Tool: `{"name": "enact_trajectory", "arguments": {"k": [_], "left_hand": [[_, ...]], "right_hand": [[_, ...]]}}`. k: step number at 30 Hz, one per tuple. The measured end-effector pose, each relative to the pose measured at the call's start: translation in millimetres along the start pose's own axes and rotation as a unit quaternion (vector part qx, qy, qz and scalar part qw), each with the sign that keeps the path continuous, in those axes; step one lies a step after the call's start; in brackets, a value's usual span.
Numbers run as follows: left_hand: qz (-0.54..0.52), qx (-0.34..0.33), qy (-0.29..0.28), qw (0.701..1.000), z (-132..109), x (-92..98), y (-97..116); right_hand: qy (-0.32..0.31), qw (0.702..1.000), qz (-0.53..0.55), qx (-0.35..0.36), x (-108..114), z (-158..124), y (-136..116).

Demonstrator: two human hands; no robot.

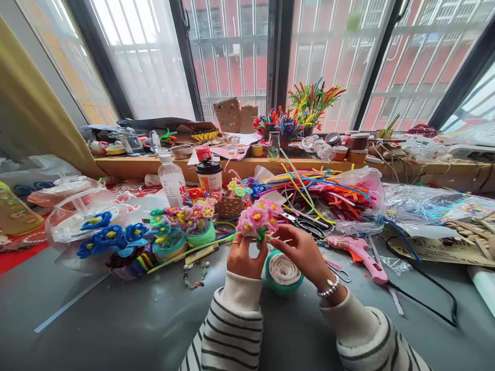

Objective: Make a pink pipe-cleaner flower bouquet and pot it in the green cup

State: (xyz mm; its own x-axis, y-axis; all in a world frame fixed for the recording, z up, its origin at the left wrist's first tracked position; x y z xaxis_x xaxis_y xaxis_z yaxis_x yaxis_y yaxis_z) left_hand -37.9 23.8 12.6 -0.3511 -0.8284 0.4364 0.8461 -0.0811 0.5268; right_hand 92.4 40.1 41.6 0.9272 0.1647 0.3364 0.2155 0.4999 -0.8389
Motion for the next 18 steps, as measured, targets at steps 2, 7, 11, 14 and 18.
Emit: {"name": "enact_trajectory", "arguments": {"k": [2, 7, 11, 14, 18], "left_hand": [[-0.035, -0.039, 0.039, 0.998, 0.7, -7.7, 6.1], [-0.163, -0.028, -0.033, 0.986, 7.4, -21.2, 17.1], [-0.274, 0.044, -0.135, 0.951, 8.3, -24.8, 16.9], [-0.331, 0.097, -0.189, 0.919, 5.5, -30.3, 12.7], [-0.336, 0.139, -0.205, 0.909, 1.3, -37.0, 7.5]], "right_hand": [[0.023, 0.999, 0.035, -0.009, 1.2, 4.4, 1.6], [0.105, 0.994, 0.041, 0.001, 11.9, 5.5, 5.4], [0.109, 0.989, 0.096, 0.004, 13.4, 5.9, 11.0], [0.105, 0.989, 0.107, -0.001, 13.7, 6.4, 11.8], [0.113, 0.990, 0.079, -0.003, 17.3, 7.0, 9.0]]}}
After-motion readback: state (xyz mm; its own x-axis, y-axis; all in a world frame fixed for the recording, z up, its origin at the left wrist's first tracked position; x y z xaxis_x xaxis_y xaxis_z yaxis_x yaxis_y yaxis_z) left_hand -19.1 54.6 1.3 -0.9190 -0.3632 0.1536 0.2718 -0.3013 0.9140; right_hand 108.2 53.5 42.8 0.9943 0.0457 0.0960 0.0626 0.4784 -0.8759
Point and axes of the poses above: each hand's wrist, its own z-axis towards the middle knuckle, its own x-axis out of the back of the hand, y = z × x, the point moved 3 cm from there along z, towards the middle knuckle, and after that the axes turned 5 degrees about x, right-handed, at the moved point
